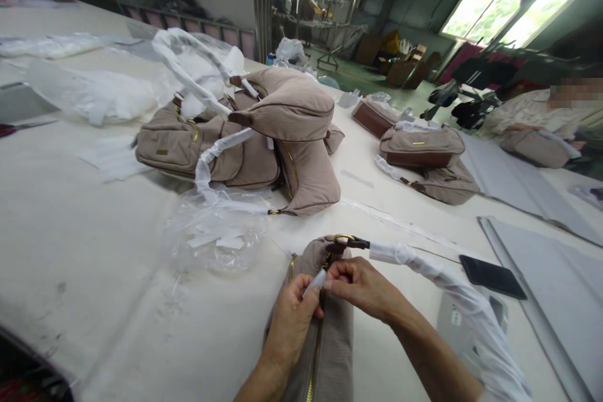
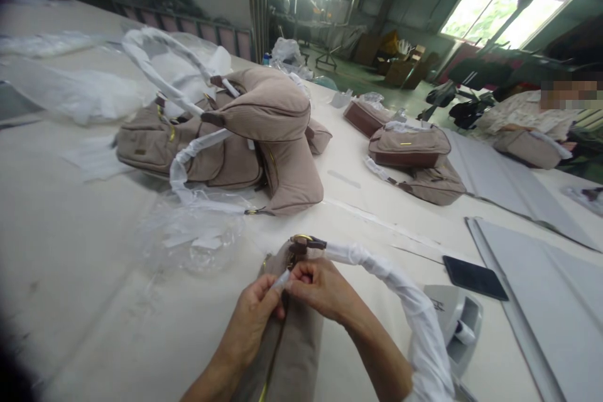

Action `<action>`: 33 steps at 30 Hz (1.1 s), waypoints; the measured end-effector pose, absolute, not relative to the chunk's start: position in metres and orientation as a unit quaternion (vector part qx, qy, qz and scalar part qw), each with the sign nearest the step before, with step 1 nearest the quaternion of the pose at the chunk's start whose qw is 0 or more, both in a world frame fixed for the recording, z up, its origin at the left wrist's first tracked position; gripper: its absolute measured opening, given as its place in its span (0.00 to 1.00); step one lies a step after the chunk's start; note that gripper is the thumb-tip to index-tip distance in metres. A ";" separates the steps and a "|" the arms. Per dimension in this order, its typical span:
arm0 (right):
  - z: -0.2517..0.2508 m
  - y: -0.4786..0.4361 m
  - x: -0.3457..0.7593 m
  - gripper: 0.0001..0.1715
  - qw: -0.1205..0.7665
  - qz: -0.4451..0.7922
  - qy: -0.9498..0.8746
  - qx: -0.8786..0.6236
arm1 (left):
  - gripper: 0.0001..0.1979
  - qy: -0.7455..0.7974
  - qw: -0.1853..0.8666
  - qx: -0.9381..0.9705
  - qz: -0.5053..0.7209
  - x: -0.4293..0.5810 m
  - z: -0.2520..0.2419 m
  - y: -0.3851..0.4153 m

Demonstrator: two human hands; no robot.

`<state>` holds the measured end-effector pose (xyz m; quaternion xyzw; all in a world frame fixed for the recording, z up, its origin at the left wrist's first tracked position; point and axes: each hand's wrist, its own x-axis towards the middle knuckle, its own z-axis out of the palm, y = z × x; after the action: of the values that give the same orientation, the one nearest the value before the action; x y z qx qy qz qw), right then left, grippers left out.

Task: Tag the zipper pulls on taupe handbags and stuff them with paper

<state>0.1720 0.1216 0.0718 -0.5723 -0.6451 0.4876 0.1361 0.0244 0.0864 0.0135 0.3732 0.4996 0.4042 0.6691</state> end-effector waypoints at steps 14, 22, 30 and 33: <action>0.059 0.122 0.168 0.09 0.149 0.446 -0.627 -0.620 | 0.12 0.489 0.679 0.366 0.408 0.025 0.011 0.088; 0.040 0.112 0.166 0.12 0.241 0.424 -0.583 -0.650 | 0.10 0.402 0.785 0.212 0.421 0.021 0.014 0.092; 0.046 0.106 0.179 0.07 0.376 0.220 -0.710 -0.554 | 0.08 0.388 0.829 0.072 0.397 0.007 0.020 0.098; 0.049 0.108 0.183 0.06 0.384 0.144 -0.802 -0.435 | 0.09 0.381 0.835 0.066 0.392 0.010 0.019 0.099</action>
<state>0.1827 0.1079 0.0487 -0.4352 -0.8015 0.1441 0.3839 0.0100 0.0985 0.0189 0.0660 0.3813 0.3921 0.8345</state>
